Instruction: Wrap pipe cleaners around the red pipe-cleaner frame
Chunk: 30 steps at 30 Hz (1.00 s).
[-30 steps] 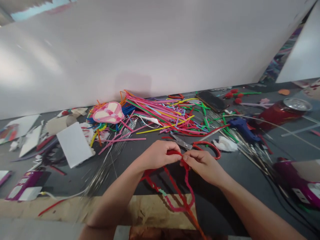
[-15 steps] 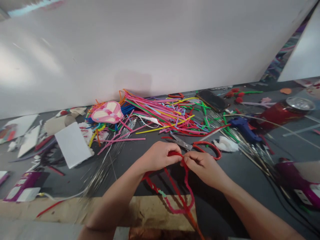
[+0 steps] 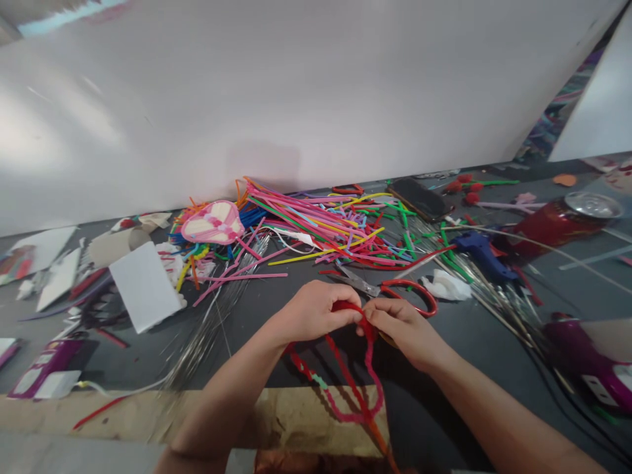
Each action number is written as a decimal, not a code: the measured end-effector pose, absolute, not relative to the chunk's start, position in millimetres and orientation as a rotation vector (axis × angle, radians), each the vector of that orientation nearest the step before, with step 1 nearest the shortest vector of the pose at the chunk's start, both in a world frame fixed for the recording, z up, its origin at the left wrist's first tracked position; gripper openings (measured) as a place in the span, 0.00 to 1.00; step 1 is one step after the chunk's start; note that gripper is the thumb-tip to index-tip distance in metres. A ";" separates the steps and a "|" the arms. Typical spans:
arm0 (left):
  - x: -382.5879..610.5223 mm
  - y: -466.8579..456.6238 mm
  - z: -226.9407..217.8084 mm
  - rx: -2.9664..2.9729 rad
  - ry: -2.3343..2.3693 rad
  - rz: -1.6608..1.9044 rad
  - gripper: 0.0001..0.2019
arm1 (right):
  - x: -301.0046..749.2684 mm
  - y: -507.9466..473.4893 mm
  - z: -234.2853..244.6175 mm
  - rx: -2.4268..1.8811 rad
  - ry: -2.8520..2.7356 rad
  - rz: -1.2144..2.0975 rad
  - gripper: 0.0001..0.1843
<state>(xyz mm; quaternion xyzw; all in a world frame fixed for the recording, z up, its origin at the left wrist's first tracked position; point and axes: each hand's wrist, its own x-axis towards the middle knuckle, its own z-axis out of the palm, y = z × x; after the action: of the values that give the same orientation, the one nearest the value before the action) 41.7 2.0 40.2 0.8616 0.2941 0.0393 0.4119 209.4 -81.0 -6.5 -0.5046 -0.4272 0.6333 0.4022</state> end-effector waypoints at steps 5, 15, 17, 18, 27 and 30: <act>38.8 4.3 39.9 2.106 0.692 0.096 0.07 | 210.8 -81.4 -7.2 -1.186 -1.079 1.655 0.23; 2.4 32.3 48.5 1.770 1.048 0.785 0.18 | 220.0 -74.4 -17.6 -1.161 -0.707 1.500 0.20; -12.3 38.7 43.2 1.580 1.111 0.947 0.18 | 220.7 -71.4 -15.9 -1.088 -0.600 1.484 0.19; -18.7 39.9 38.6 1.460 1.141 1.013 0.18 | 220.5 -70.2 -14.7 -1.055 -0.553 1.471 0.19; -11.4 -7.3 7.4 0.816 0.855 0.715 0.20 | 209.6 -73.2 -22.2 -1.067 -0.609 1.375 0.15; -3.7 -15.0 4.2 0.808 0.893 0.756 0.13 | 210.0 -75.4 -25.3 -1.145 -0.722 1.413 0.15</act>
<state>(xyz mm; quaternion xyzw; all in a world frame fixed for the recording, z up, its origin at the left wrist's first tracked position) -3.7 -15.0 4.2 0.3710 0.4099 0.3470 0.7576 210.0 -75.4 -25.3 -0.4856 -0.3062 0.5991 0.5581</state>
